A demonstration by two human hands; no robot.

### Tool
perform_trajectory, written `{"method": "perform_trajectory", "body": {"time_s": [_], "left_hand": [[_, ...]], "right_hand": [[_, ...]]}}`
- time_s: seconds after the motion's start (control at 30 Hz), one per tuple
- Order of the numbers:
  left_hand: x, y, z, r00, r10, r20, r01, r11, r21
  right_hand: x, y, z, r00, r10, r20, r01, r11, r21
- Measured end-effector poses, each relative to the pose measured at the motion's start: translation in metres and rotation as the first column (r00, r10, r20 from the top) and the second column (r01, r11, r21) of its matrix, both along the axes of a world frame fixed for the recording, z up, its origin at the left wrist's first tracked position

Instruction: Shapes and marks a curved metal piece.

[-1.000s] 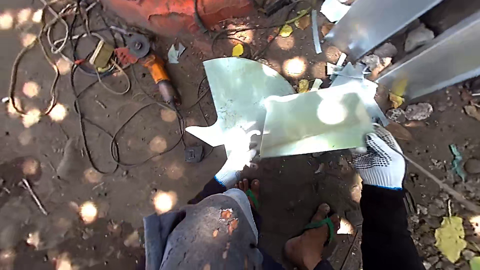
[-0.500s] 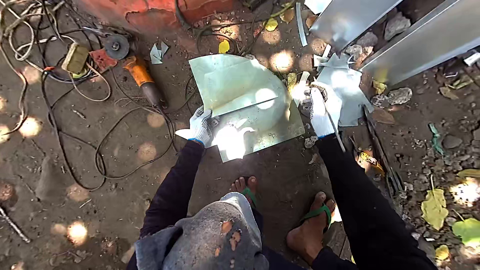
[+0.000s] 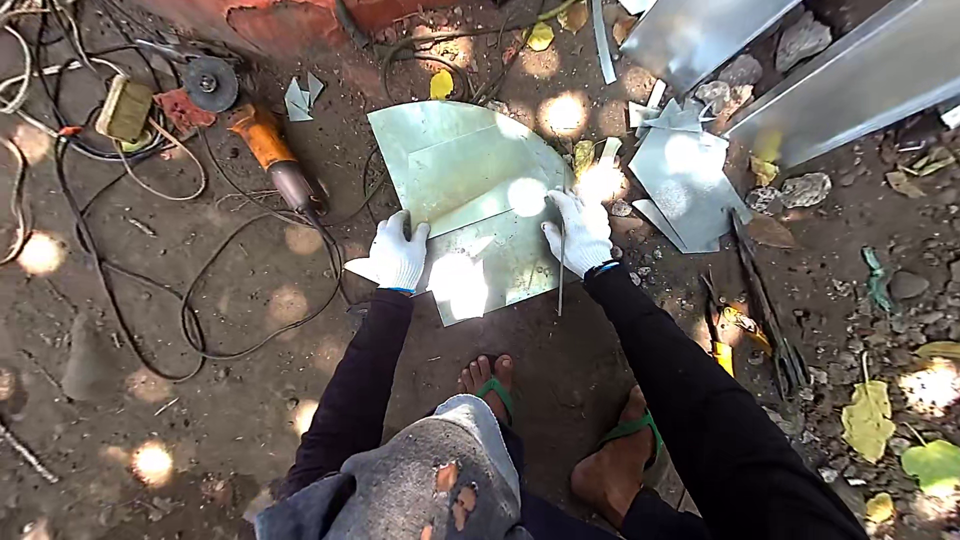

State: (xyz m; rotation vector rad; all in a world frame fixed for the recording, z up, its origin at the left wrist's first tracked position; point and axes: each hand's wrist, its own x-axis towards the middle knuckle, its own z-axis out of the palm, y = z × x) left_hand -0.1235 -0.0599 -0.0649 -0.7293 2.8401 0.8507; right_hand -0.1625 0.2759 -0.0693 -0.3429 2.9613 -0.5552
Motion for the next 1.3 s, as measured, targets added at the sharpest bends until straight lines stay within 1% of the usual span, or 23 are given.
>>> {"method": "perform_trajectory", "body": {"time_s": [0.1, 0.2, 0.3, 0.37, 0.43, 0.5, 0.57, 0.63, 0.7, 0.73, 0.77, 0.8, 0.83, 0.93, 1.0, 1.1, 1.2, 1.3], "left_hand": [[0.006, -0.014, 0.008, 0.999, 0.052, 0.018, -0.051, 0.998, -0.034], [0.022, -0.027, 0.008, 0.998, -0.046, 0.031, 0.047, 0.999, -0.010], [0.039, -0.021, 0.000, 0.994, -0.110, 0.015, 0.110, 0.994, 0.016], [0.047, -0.013, -0.008, 0.995, -0.101, 0.009, 0.100, 0.994, 0.034], [0.049, -0.006, -0.012, 0.998, -0.068, 0.014, 0.068, 0.997, 0.040], [0.049, -0.002, -0.013, 0.999, -0.043, 0.023, 0.041, 0.996, 0.084], [0.047, -0.001, -0.009, 0.999, -0.023, 0.047, 0.014, 0.981, 0.192], [0.048, 0.000, 0.002, 0.995, 0.002, 0.098, -0.037, 0.933, 0.357], [0.049, 0.000, 0.007, 0.989, 0.068, 0.134, -0.128, 0.848, 0.514], [0.053, 0.002, 0.009, 0.983, 0.124, 0.132, -0.179, 0.774, 0.607], [0.060, 0.004, 0.014, 0.975, 0.147, 0.164, -0.220, 0.686, 0.694], [0.066, 0.005, 0.019, 0.969, 0.137, 0.206, -0.246, 0.618, 0.747], [0.069, 0.005, 0.021, 0.965, 0.122, 0.234, -0.260, 0.577, 0.774], [0.071, 0.014, 0.016, 0.964, 0.137, 0.228, -0.266, 0.513, 0.816], [0.073, 0.022, 0.014, 0.968, 0.139, 0.210, -0.251, 0.524, 0.814], [0.072, 0.027, 0.009, 0.980, 0.114, 0.162, -0.198, 0.598, 0.777], [0.071, 0.028, 0.007, 0.977, 0.115, 0.177, -0.211, 0.598, 0.773], [0.072, 0.028, 0.004, 0.973, 0.130, 0.192, -0.231, 0.598, 0.768]], "right_hand": [[0.005, -0.002, -0.013, 1.000, -0.012, -0.003, 0.012, 1.000, 0.004], [0.013, -0.001, -0.022, 0.999, -0.040, 0.002, 0.040, 0.999, -0.026], [0.014, -0.003, -0.036, 0.995, -0.082, -0.063, 0.078, 0.995, -0.059], [0.015, -0.004, -0.041, 0.987, -0.114, -0.111, 0.107, 0.992, -0.070], [0.015, -0.005, -0.040, 0.985, -0.122, -0.121, 0.115, 0.991, -0.063], [0.015, -0.004, -0.041, 0.982, -0.120, -0.143, 0.111, 0.991, -0.072], [0.015, -0.003, -0.046, 0.971, -0.135, -0.195, 0.118, 0.988, -0.097], [0.016, -0.003, -0.045, 0.971, -0.157, -0.178, 0.139, 0.984, -0.113], [0.017, -0.003, -0.043, 0.974, -0.178, -0.140, 0.163, 0.980, -0.118], [0.017, -0.003, -0.043, 0.974, -0.183, -0.137, 0.166, 0.979, -0.122], [0.017, -0.003, -0.042, 0.973, -0.180, -0.142, 0.164, 0.979, -0.121], [0.017, -0.003, -0.041, 0.973, -0.177, -0.146, 0.161, 0.981, -0.112], [0.017, -0.002, -0.041, 0.974, -0.170, -0.148, 0.156, 0.982, -0.105], [0.016, 0.000, -0.043, 0.972, -0.151, -0.178, 0.133, 0.985, -0.110], [0.017, 0.000, -0.042, 0.972, -0.137, -0.192, 0.117, 0.987, -0.112], [0.016, 0.001, -0.043, 0.968, -0.120, -0.220, 0.095, 0.988, -0.121], [0.015, 0.006, -0.048, 0.961, -0.109, -0.253, 0.075, 0.987, -0.143], [0.016, 0.006, -0.048, 0.966, -0.119, -0.228, 0.094, 0.989, -0.114]]}}
